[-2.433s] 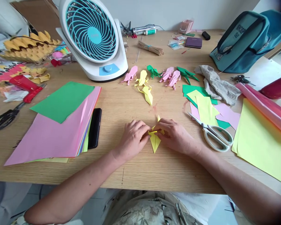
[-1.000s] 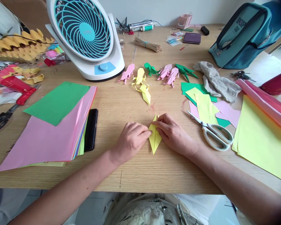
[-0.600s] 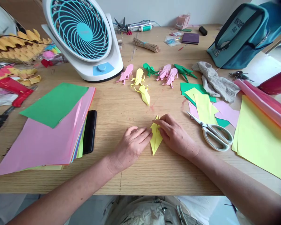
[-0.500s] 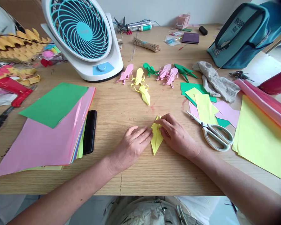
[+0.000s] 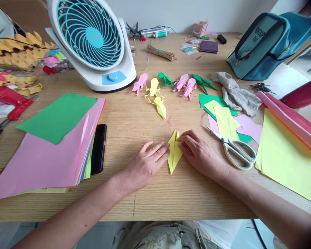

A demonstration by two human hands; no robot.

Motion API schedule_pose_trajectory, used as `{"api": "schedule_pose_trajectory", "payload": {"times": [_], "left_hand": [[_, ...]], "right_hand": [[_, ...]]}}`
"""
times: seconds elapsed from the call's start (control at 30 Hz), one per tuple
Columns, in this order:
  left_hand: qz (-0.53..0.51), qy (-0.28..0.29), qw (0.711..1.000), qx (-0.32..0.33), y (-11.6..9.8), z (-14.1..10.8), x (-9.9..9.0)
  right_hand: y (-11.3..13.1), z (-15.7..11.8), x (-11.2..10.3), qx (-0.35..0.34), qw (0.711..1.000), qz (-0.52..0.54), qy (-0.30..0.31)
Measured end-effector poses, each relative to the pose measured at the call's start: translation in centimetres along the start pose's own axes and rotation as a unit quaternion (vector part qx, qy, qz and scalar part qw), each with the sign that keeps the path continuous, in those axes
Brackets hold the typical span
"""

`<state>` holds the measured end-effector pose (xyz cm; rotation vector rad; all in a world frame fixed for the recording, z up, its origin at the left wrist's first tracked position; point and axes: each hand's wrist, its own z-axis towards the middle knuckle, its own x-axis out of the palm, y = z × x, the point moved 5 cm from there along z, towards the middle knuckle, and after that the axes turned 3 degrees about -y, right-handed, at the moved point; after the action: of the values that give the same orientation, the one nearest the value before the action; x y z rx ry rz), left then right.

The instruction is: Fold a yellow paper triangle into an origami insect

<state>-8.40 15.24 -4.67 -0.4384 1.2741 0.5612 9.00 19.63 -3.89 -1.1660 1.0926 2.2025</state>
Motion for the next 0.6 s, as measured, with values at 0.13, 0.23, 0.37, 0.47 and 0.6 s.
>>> {"api": "schedule_pose_trajectory", "payload": {"times": [0.13, 0.23, 0.37, 0.47, 0.6], "left_hand": [[-0.014, 0.013, 1.0, 0.008, 0.4, -0.2, 0.2], [-0.03, 0.031, 0.999, 0.02, 0.5, -0.3, 0.1], [-0.055, 0.039, 0.998, 0.017, 0.6, -0.4, 0.0], [-0.073, -0.015, 0.997, -0.015, 0.8, -0.6, -0.3], [-0.067, -0.078, 0.994, -0.046, 1.0, -0.6, -0.8]], "right_hand": [[0.1, -0.3, -0.1, -0.031, 0.999, 0.016, -0.007], [0.1, -0.4, 0.2, -0.057, 0.998, 0.024, 0.001], [0.2, -0.5, 0.7, -0.089, 0.996, -0.004, 0.022], [0.2, -0.5, 0.9, -0.087, 0.996, -0.012, 0.028], [0.3, -0.5, 1.0, -0.089, 0.995, -0.012, 0.034]]}}
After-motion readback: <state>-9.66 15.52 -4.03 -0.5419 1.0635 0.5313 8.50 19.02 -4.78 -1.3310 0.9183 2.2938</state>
